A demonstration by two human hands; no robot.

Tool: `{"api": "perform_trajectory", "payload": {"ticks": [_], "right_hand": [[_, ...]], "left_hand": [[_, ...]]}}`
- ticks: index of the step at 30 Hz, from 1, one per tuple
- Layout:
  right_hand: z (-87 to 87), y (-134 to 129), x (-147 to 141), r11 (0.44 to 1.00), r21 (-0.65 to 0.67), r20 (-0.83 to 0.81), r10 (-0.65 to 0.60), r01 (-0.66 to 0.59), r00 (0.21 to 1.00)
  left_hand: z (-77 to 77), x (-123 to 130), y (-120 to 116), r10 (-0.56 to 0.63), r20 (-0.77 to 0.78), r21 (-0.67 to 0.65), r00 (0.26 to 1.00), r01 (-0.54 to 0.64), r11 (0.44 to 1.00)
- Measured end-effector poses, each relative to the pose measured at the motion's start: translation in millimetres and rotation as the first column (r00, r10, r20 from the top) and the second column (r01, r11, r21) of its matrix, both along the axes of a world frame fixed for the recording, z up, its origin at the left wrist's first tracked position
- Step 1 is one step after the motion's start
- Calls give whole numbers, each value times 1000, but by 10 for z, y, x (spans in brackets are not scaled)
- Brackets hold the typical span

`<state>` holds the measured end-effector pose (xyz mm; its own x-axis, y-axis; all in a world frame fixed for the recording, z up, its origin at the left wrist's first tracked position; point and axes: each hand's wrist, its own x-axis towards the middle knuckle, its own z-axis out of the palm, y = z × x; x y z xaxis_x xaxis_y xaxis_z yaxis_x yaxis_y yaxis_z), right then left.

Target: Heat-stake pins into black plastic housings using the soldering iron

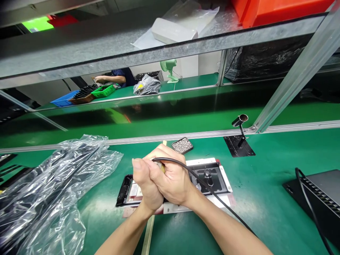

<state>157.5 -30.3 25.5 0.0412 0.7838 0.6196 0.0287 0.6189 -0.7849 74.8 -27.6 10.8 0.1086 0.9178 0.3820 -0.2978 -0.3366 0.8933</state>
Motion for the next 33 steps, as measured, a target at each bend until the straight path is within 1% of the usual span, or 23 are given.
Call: {"api": "perform_trajectory", "payload": {"ticks": [4,9,13,19,28,33], "right_hand": [[1,1,0,1000,0,1,2,-2,1000],[1,-4,3,1000,-6,14,-12,12,1000],[8,-13,4,1000,-11,13,-17,17,1000],[17,-12,-1,1000,-4,14,-18,18,1000],[10,-5,0,999,-18,21,-28,28,999],[13,-1,0,1000,-10,-4,-15,15,1000]], "left_hand": [[2,7,4,-1,-6,-8,1000,0,1000],[-4,8,8,32,15,-3,999,-32,999],[13,18,0,11,-18,-21,1000,-11,1000],[19,13,-6,80,-42,-14,996,-81,997],[27,14,0,39,6,-27,999,-39,999],[8,5,0,32,-28,-26,999,-33,999]]}}
